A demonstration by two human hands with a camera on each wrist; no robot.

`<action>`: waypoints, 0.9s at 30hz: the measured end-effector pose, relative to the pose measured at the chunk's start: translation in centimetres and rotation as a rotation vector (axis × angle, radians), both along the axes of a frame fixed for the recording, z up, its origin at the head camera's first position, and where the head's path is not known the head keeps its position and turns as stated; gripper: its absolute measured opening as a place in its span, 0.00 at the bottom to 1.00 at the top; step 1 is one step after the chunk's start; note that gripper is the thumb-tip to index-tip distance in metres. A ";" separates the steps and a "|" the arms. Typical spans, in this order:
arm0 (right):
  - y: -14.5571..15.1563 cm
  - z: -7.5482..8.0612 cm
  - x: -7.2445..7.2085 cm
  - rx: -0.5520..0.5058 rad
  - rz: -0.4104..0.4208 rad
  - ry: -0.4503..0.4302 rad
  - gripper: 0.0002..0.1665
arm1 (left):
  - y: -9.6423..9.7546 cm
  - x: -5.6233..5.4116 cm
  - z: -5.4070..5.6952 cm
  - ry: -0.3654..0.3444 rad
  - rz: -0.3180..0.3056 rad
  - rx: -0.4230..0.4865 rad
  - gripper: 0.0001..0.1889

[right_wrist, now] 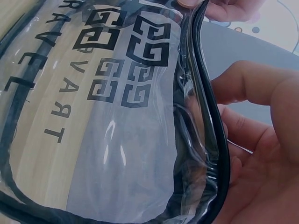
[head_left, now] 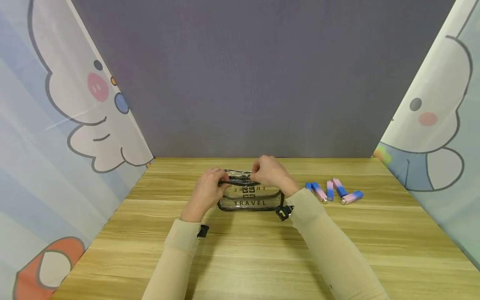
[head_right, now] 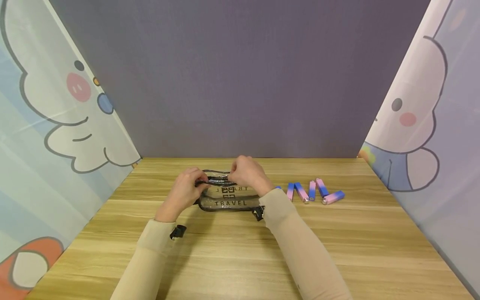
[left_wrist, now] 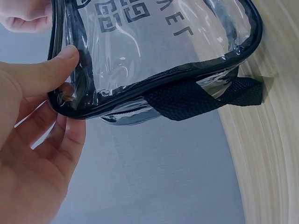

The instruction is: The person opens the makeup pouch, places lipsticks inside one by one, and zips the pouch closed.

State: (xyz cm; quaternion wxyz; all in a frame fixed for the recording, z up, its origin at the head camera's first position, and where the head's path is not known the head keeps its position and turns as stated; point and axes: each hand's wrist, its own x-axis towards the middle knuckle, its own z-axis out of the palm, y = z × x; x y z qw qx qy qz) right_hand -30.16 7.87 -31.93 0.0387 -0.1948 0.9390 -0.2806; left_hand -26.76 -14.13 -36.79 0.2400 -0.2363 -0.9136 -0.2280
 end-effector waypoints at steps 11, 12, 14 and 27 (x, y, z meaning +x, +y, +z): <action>0.5 -0.1 0.1 -0.020 -0.006 0.000 0.06 | 0.0 0.1 0.0 -0.005 0.000 -0.004 0.08; 0.6 -0.1 0.1 -0.022 -0.006 0.001 0.06 | 0.0 0.1 0.0 -0.006 0.000 -0.004 0.08; 0.6 0.0 0.1 -0.024 -0.006 0.004 0.06 | 0.0 0.1 0.0 -0.005 -0.001 -0.002 0.08; 1.2 -0.1 0.2 -0.053 0.009 0.023 0.08 | -0.1 0.0 -0.1 0.000 -0.002 -0.002 0.08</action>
